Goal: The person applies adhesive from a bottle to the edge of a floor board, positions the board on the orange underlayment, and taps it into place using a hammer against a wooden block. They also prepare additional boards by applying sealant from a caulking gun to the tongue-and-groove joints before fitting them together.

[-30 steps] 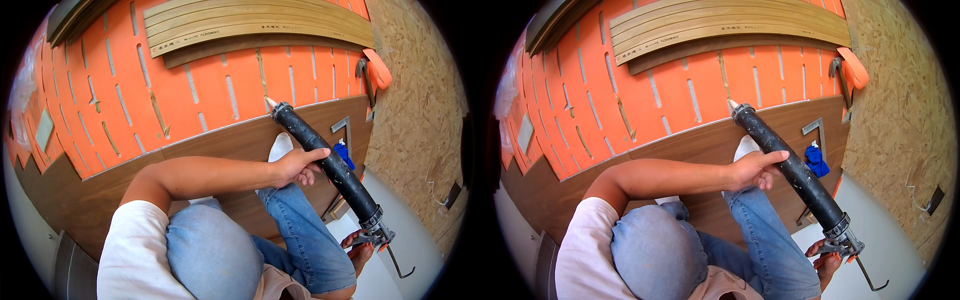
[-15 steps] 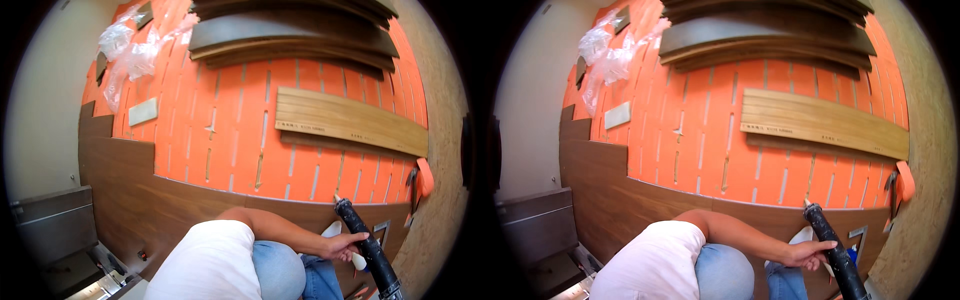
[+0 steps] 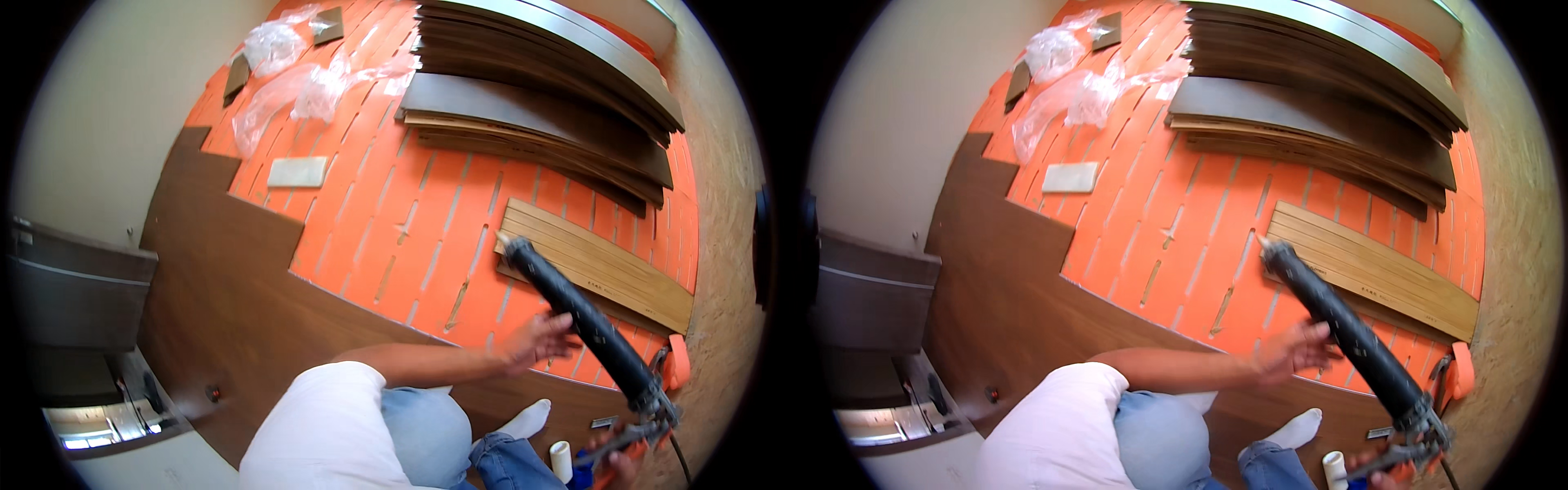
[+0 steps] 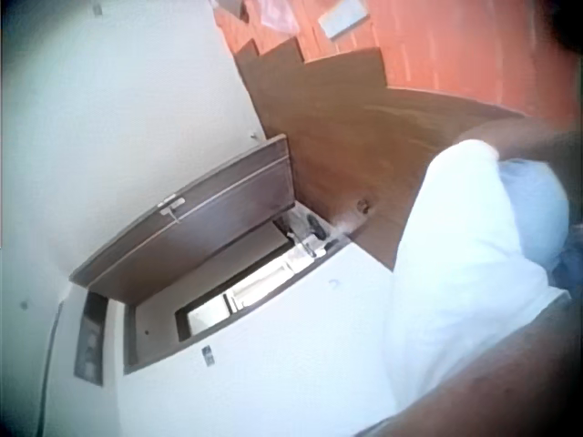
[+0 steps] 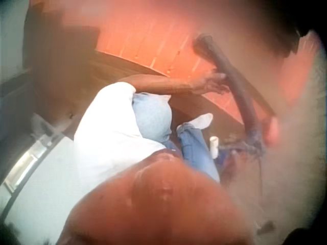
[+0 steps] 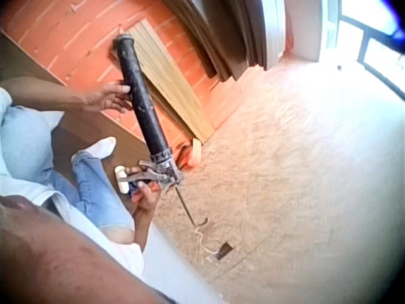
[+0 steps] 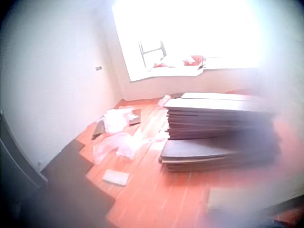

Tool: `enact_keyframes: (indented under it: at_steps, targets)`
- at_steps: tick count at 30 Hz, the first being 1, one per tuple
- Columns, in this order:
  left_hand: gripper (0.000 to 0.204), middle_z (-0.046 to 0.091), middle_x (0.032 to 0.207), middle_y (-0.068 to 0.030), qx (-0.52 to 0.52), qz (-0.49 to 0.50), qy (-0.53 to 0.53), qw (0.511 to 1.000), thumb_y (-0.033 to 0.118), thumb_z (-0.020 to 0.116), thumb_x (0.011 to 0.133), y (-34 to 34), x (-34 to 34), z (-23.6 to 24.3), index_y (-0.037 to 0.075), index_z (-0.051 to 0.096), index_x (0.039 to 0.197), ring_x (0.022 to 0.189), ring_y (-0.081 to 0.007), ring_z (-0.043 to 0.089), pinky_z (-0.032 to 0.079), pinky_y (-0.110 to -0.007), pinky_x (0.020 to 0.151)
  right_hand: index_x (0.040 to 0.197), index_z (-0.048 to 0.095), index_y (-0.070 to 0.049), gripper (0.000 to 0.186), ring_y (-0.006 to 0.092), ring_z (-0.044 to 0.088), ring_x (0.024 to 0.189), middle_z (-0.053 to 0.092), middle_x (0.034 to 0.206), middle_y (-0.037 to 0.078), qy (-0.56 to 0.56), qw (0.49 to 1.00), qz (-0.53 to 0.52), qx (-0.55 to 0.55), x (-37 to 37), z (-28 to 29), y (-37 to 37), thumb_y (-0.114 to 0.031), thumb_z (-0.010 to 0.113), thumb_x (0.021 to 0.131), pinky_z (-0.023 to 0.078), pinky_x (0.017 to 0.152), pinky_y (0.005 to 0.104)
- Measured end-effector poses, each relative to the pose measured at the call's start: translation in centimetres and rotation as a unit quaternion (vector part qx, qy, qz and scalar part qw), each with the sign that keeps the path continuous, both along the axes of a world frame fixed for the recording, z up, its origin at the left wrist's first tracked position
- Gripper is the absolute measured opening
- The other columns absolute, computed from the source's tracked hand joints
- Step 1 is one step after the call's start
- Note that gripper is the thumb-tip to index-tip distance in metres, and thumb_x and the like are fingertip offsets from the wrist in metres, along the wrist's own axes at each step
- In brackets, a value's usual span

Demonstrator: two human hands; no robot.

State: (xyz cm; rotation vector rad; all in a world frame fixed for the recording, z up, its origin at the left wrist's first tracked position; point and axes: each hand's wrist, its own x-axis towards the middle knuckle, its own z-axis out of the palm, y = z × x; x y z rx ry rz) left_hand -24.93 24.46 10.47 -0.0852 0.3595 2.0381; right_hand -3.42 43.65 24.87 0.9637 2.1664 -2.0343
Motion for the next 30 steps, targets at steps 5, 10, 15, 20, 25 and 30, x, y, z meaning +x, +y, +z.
enact_keyframes:
  at_steps: [5, 10, 15, 20, 25, 30]
  targets:
    - [0.047, 0.065, 0.125, -0.0101, 0.011, 0.220, 0.200, 0.955, 0.023, 0.064, 0.099, -7.3, -6.6, 0.1, 0.007, 0.048, 0.139, 0.113, -0.0223, 0.065, 0.053, -0.039, 0.097, 0.139, 0.045, 0.005, 0.058, 0.0417, 0.063, 0.119, 0.062, 0.124, 0.029, 0.034, 0.984, 0.058, -0.167, -8.3, -1.4, -3.1, 0.000, 0.057, 0.082, 0.065, 0.073, 0.0498]
    - [0.030, 0.070, 0.112, -0.0130, -0.323, 0.256, 0.437, 0.799, 0.013, 0.056, 0.103, -20.8, -9.3, -0.3, -0.001, 0.060, 0.129, 0.105, -0.0175, 0.069, 0.057, -0.031, 0.086, 0.141, 0.046, -0.003, 0.061, 0.0323, 0.061, 0.124, 0.059, 0.133, 0.023, 0.038, 0.956, 0.109, -0.268, -20.2, -2.1, -8.7, 0.001, 0.046, 0.080, 0.040, 0.040, 0.0174]
    - [0.016, 0.065, 0.082, -0.0129, -0.762, 0.419, 0.373, 0.323, 0.019, 0.060, 0.096, -39.1, -6.2, -12.8, 0.003, 0.065, 0.097, 0.077, -0.0321, 0.063, 0.051, -0.042, 0.069, 0.126, 0.053, -0.002, 0.044, 0.0283, 0.053, 0.135, 0.056, 0.140, 0.019, 0.093, 0.888, 0.221, -0.393, -35.1, -1.6, -18.8, 0.004, 0.045, 0.083, 0.039, 0.045, 0.0141]
    - [0.007, 0.059, 0.093, -0.0126, -0.833, 0.303, 0.433, 0.162, 0.013, 0.058, 0.092, -45.8, -3.0, -17.9, 0.006, 0.060, 0.095, 0.088, -0.0341, 0.056, 0.047, -0.046, 0.078, 0.124, 0.051, 0.005, 0.043, 0.0326, 0.056, 0.132, 0.055, 0.138, 0.026, 0.111, 0.865, 0.181, -0.455, -51.7, -6.0, -31.0, 0.011, 0.044, 0.082, 0.039, 0.045, 0.0155]
    - [0.012, 0.057, 0.098, -0.0129, -0.826, 0.294, 0.453, 0.160, 0.015, 0.059, 0.089, -45.9, -2.9, -18.3, 0.006, 0.060, 0.097, 0.090, -0.0347, 0.054, 0.045, -0.047, 0.080, 0.116, 0.046, 0.014, 0.036, 0.0413, 0.050, 0.136, 0.053, 0.138, 0.031, 0.124, 0.804, 0.130, -0.566, -62.7, -14.0, -42.3, 0.016, 0.042, 0.080, 0.040, 0.045, 0.0156]
    - [0.017, 0.058, 0.100, -0.0144, -0.838, 0.283, 0.431, 0.177, 0.017, 0.060, 0.088, -46.3, -3.3, -18.4, 0.004, 0.061, 0.099, 0.089, -0.0341, 0.055, 0.045, -0.047, 0.080, 0.112, 0.042, 0.009, 0.035, 0.0488, 0.056, 0.127, 0.051, 0.130, 0.033, 0.105, 0.783, 0.106, -0.604, -70.2, -22.5, -49.4, 0.015, 0.042, 0.077, 0.041, 0.042, 0.0167]
